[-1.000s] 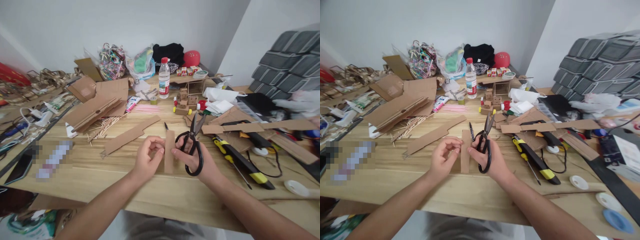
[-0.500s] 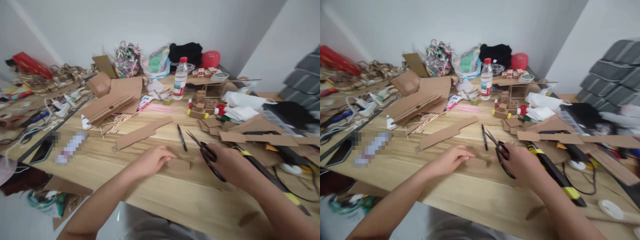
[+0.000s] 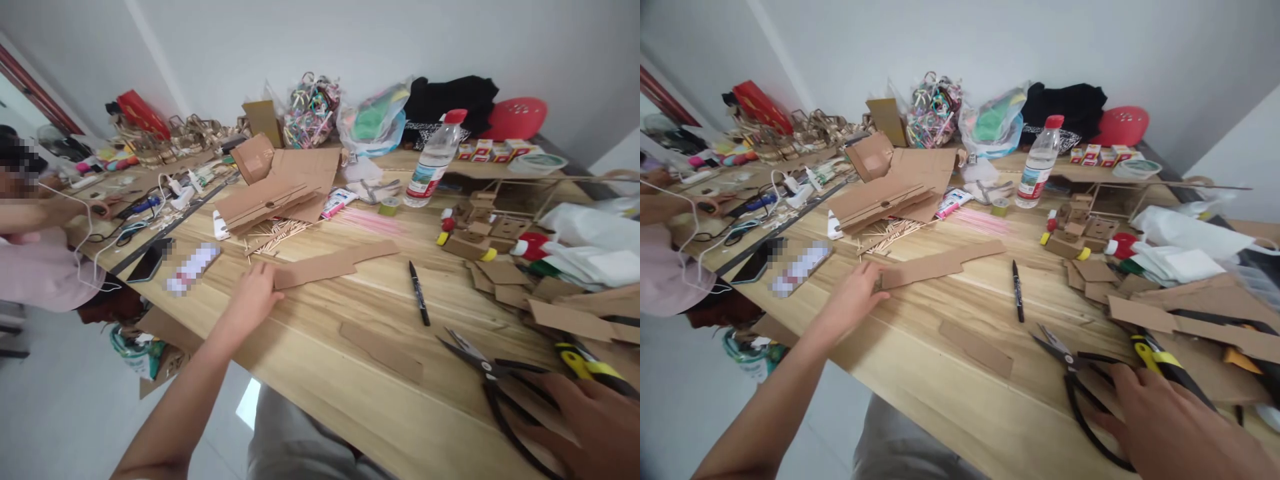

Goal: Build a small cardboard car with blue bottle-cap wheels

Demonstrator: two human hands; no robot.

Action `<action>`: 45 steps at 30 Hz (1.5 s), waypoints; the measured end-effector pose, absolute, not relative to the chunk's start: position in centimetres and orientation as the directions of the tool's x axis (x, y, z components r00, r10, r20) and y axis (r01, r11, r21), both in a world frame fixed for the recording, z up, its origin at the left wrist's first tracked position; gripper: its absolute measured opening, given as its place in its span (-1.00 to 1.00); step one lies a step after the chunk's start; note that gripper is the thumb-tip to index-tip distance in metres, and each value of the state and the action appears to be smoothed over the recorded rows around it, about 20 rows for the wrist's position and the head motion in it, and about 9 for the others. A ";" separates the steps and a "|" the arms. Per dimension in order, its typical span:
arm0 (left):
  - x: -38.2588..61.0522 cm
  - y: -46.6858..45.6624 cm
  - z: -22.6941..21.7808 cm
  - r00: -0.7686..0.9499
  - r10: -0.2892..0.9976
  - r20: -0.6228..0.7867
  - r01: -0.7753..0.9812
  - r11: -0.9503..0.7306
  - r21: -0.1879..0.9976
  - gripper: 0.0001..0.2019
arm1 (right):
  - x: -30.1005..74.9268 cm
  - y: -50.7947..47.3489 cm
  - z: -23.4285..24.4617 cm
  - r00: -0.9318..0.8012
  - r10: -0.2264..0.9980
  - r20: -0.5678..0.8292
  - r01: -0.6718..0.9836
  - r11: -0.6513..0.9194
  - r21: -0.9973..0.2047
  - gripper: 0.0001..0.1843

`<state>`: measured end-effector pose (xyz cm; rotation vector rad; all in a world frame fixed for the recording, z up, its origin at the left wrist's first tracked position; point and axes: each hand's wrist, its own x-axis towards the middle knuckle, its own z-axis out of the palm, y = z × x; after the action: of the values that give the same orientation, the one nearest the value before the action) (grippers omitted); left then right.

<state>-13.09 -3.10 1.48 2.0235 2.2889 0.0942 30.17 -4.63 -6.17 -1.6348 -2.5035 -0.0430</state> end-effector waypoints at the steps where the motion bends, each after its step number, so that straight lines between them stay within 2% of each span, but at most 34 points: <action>1: -13.9 -3.0 1.6 -0.194 0.979 -0.058 0.979 0.197 0.054 -0.64 | 29.4 -4.1 -5.5 -0.461 0.877 0.134 0.883 0.469 -0.029 -0.73; 3: -14.9 -2.6 1.8 -0.242 0.962 -0.131 0.967 0.250 0.050 -0.73 | 26.1 -2.3 -3.2 -0.496 0.864 0.091 0.868 0.494 0.047 -0.73; 5: -15.2 -2.2 1.9 -0.224 0.957 -0.183 0.964 0.245 0.106 -0.81 | 20.9 0.5 -0.4 -0.578 0.816 -0.014 0.815 0.578 0.047 -0.88; 6: -15.3 -2.0 2.0 -0.212 0.957 -0.198 0.962 0.240 0.132 -0.84 | 18.0 2.0 0.9 -0.628 0.775 -0.067 0.775 0.631 0.024 -0.84; 9: -15.5 -1.5 2.1 -0.201 0.956 -0.215 0.957 0.239 0.165 -0.93 | 10.6 6.1 2.8 -0.706 0.706 -0.053 0.707 0.707 0.006 -0.56; 11: -15.8 -1.4 2.0 -0.197 0.954 -0.225 0.951 0.241 0.191 -0.95 | 7.7 8.1 2.6 -0.734 0.677 -0.058 0.678 0.735 0.003 -0.47; 16: -17.1 -2.3 1.5 -0.218 0.952 -0.217 0.899 0.282 0.335 -0.82 | 7.4 10.9 1.4 -0.725 0.687 -0.049 0.687 0.727 0.024 -0.52; 20: -19.8 -5.0 1.8 -0.255 0.958 -0.132 0.791 0.285 0.541 -0.81 | 9.3 11.9 1.0 -0.655 0.755 0.014 0.754 0.653 0.065 -0.43; 22: -21.5 -7.0 2.1 -0.319 0.943 -0.092 0.700 0.300 0.648 -0.69 | 10.1 11.4 0.7 -0.630 0.775 0.048 0.776 0.626 0.073 -0.39; 24: -22.4 -9.2 2.3 -0.388 0.918 -0.086 0.590 0.319 0.742 -0.58 | 10.7 9.9 0.6 -0.657 0.744 0.118 0.753 0.655 0.066 -0.44; 25: -22.4 -10.2 2.2 -0.418 0.902 -0.105 0.544 0.341 0.767 -0.55 | 10.9 8.8 0.7 -0.689 0.704 0.173 0.721 0.690 0.060 -0.50; 26: -22.0 -11.1 2.1 -0.430 0.894 -0.122 0.489 0.345 0.801 -0.53 | 11.1 7.5 0.9 -0.749 0.593 0.295 0.634 0.771 0.060 -0.58; 28: -20.0 -12.4 1.6 -0.404 0.901 -0.158 0.389 0.325 0.862 -0.54 | 11.3 4.5 1.7 -0.800 0.295 0.523 0.416 0.900 0.129 -0.66; 29: -18.5 -12.7 1.3 -0.376 0.914 -0.150 0.364 0.294 0.884 -0.56 | 11.3 3.1 2.1 -0.800 0.164 0.577 0.322 0.929 0.182 -0.66; 30: -16.9 -12.7 1.0 -0.317 0.935 -0.159 0.355 0.273 0.894 -0.61 | 11.3 1.8 2.6 -0.819 0.063 0.570 0.226 0.949 0.220 -0.63; 31: -15.1 -12.5 0.7 -0.263 0.953 -0.148 0.344 0.236 0.909 -0.64 | 11.3 0.8 3.0 -0.836 0.030 0.548 0.184 0.956 0.228 -0.62; 34: -10.5 -11.2 0.0 -0.093 0.988 -0.125 0.329 0.149 0.933 -0.72 | 12.0 -0.9 3.2 -0.896 0.011 0.444 0.100 0.979 0.177 -0.64; 35: -9.2 -10.7 -0.4 -0.064 0.993 -0.103 0.344 0.119 0.931 -0.75 | 12.5 -1.0 3.0 -0.919 0.038 0.392 0.104 0.983 0.148 -0.64; 37: -7.1 -10.0 -1.3 -0.075 0.997 -0.015 0.435 0.046 0.899 -0.79 | 14.3 -0.6 2.5 -0.942 0.171 0.290 0.211 0.971 0.113 -0.63; 39: -5.2 -9.9 -2.7 -0.035 0.988 0.150 0.607 -0.099 0.789 -0.54 | 16.8 0.0 2.0 -0.882 0.390 0.266 0.434 0.892 0.130 -0.60; 41: -3.2 -10.3 -4.4 0.142 0.950 0.278 0.760 -0.284 0.584 -0.25 | 19.1 0.5 1.7 -0.768 0.579 0.273 0.624 0.772 0.121 -0.56; 43: -1.6 -11.0 -5.8 0.319 0.897 0.306 0.820 -0.423 0.385 -0.07 | 20.7 0.6 1.4 -0.722 0.631 0.283 0.664 0.747 0.027 -0.56; 45: -0.8 -11.6 -6.6 0.410 0.876 0.256 0.836 -0.473 0.279 -0.03 | 21.1 0.4 1.1 -0.731 0.621 0.283 0.616 0.779 -0.117 -0.61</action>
<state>-0.77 -11.60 -6.63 2.5457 1.5518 0.5633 21.14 0.43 1.06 -0.9519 -2.6656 0.0217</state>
